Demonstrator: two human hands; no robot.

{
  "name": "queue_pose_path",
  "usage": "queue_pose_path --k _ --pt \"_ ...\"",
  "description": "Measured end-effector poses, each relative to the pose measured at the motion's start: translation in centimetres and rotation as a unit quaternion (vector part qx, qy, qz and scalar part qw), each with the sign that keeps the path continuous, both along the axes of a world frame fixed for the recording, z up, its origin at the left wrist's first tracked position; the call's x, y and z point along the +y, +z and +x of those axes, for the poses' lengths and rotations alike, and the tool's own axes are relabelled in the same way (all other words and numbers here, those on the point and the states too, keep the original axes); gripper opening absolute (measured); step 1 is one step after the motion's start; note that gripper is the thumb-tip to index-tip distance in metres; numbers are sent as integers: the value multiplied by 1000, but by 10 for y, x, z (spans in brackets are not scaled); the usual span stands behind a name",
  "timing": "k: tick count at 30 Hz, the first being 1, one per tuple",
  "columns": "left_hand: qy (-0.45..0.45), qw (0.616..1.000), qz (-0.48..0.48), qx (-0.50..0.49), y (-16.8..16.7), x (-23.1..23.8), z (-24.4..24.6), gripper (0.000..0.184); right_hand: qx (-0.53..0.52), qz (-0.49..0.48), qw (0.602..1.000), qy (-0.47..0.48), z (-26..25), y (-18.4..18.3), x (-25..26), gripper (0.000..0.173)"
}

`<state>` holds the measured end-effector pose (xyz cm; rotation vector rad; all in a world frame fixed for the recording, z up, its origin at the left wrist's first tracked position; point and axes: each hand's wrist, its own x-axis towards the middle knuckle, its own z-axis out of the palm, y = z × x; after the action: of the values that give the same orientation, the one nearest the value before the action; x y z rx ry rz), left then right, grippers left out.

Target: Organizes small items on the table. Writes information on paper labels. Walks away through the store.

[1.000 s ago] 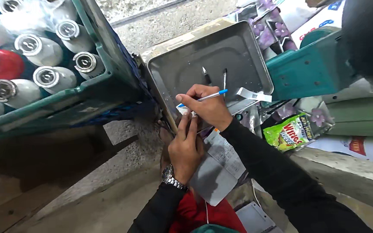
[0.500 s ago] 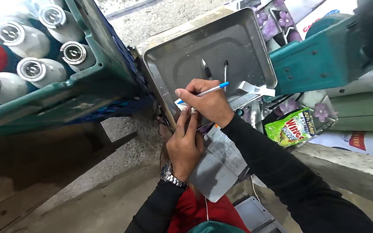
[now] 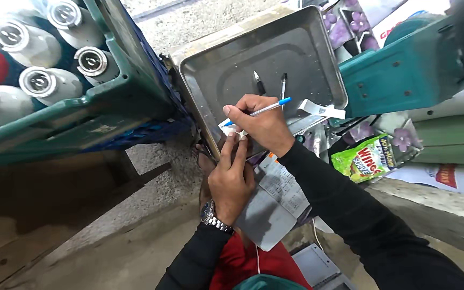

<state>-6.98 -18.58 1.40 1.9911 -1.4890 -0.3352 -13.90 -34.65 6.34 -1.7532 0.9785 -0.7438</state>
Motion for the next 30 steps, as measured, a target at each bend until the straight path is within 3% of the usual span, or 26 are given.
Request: queue_pose_path --k 13,19,30 --pt "2 1000 -5 -3 -2 0 0 53 -14 -6 1000 -13 -1 -2 0 24" --pt "0 1000 -2 -5 0 -1 0 53 -31 34 999 -26 -4 4 -2 24" --pt "4 1000 -11 2 -2 -1 -1 53 -8 1 1000 -27 -8 0 -4 24"
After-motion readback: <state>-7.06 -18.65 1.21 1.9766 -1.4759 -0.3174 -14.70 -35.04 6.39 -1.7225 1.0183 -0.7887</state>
